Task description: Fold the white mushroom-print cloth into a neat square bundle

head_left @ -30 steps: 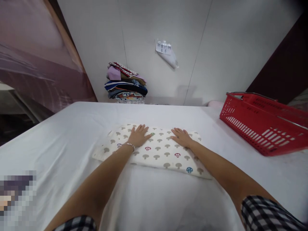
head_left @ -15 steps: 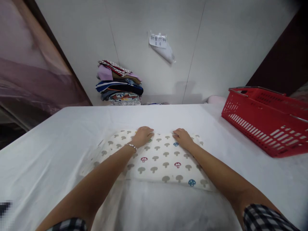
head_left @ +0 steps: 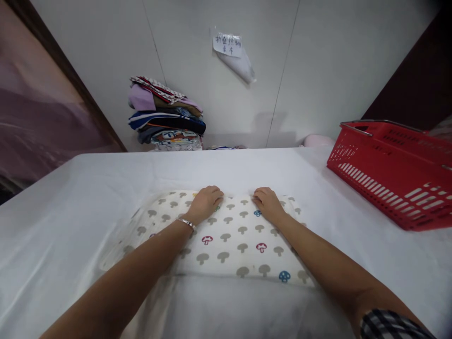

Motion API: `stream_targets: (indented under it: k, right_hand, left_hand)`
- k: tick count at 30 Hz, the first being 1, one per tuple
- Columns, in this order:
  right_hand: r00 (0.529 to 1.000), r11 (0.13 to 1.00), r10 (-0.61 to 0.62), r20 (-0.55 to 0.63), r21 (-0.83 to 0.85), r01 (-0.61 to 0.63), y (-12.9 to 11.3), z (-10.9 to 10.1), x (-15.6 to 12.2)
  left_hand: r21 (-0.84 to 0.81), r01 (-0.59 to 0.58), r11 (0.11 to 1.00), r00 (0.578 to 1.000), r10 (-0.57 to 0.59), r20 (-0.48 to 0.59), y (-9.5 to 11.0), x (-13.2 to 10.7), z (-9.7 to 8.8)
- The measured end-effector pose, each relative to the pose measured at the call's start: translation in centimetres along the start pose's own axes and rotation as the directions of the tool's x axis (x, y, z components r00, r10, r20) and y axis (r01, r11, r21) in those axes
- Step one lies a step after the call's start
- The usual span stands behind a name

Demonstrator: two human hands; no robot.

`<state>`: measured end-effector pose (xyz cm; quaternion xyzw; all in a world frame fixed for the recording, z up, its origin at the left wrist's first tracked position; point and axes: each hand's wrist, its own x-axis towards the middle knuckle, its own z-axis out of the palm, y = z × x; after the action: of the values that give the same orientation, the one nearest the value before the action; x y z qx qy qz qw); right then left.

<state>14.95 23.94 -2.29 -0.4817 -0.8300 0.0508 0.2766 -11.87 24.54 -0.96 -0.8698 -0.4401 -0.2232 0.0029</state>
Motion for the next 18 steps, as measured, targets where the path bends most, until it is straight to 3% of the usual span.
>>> stream_targets:
  k: [12,18]
  right_hand:
    - [0.994,0.982,-0.08,0.069,-0.167,0.091,-1.0,-0.3,-0.2]
    - [0.989,0.979,-0.106,0.099,-0.163,0.121,-1.2,-0.7,-0.4]
  left_hand:
    - [0.076,-0.028,0.997,1.0,0.027,0.009,0.5,0.1,-0.4]
    - [0.071,-0.064,0.995,0.997,0.066,-0.026,0.5,0.1,-0.4]
